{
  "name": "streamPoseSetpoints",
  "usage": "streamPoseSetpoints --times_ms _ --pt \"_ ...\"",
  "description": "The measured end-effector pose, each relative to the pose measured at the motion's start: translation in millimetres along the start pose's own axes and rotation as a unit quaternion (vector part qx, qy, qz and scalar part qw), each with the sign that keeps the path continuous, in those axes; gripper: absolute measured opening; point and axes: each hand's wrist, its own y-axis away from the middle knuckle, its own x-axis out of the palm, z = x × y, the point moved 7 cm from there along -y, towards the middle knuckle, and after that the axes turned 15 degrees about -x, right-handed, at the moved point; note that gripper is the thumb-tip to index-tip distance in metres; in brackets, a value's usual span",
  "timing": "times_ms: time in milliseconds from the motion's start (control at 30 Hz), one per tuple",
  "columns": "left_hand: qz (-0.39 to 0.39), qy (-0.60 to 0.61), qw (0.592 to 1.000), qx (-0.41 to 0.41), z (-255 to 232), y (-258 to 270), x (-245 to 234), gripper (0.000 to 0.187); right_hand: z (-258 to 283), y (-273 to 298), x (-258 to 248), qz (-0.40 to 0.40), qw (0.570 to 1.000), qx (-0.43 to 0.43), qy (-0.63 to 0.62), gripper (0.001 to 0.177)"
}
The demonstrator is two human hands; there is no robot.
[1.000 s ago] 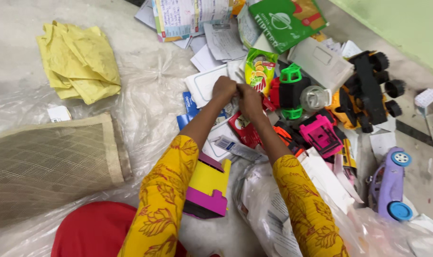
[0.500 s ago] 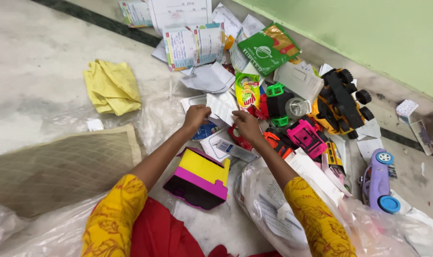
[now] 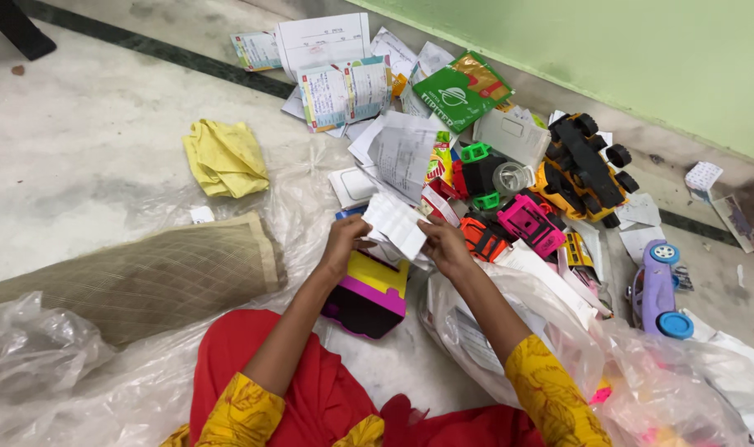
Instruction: The person sits on the floor and sorts through a pile of loose papers, receipts, and small boxes. They pick up items, fold some papers, and place them into a clear plastic bag. The person continues to organize the items by hand throughout the clip.
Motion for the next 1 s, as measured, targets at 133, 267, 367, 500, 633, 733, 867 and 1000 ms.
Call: streamPoseSetpoints --times_ms 133,267,367,500,633,733,867,1000 --pt "0.026 0.006 0.999 0.033 12.3 11.0 4.7 0.017 26.8 44.1 -5.1 -0.006 0.999 -0.034 0.019 0.061" --pt "-0.031 -0.014 0.998 0.054 15.4 22.0 -0.3 0.029 66.0 89.6 -1.8 -0.028 0.992 -0.103 0.066 0.062" --pt "-0.073 -0.06 0.987 0.127 0.7 43.6 6.5 0.033 95.2 128.7 0.4 -0.046 0.986 -0.146 0.068 0.06" --pt "-0.072 -0.165 0.955 0.236 -10.3 89.0 45.5 0.04 122.5 183.0 -5.0 -0.057 0.976 -0.212 -0.008 0.061" --pt "0.098 -0.152 0.974 0.137 27.7 120.8 115.9 0.047 116.3 227.6 -38.1 -0.136 0.961 -0.242 0.006 0.051" --pt "0.18 -0.121 0.969 0.121 47.2 146.6 150.3 0.051 94.3 257.1 -73.6 -0.179 0.95 -0.256 -0.008 0.04" --pt "0.181 -0.232 0.947 0.126 73.7 162.3 164.5 0.06 54.1 305.6 -106.8 -0.192 0.959 -0.207 -0.038 0.033" --pt "0.187 -0.271 0.943 0.056 101.9 147.1 167.7 0.063 26.6 342.9 -123.6 -0.203 0.973 -0.113 -0.009 0.036"
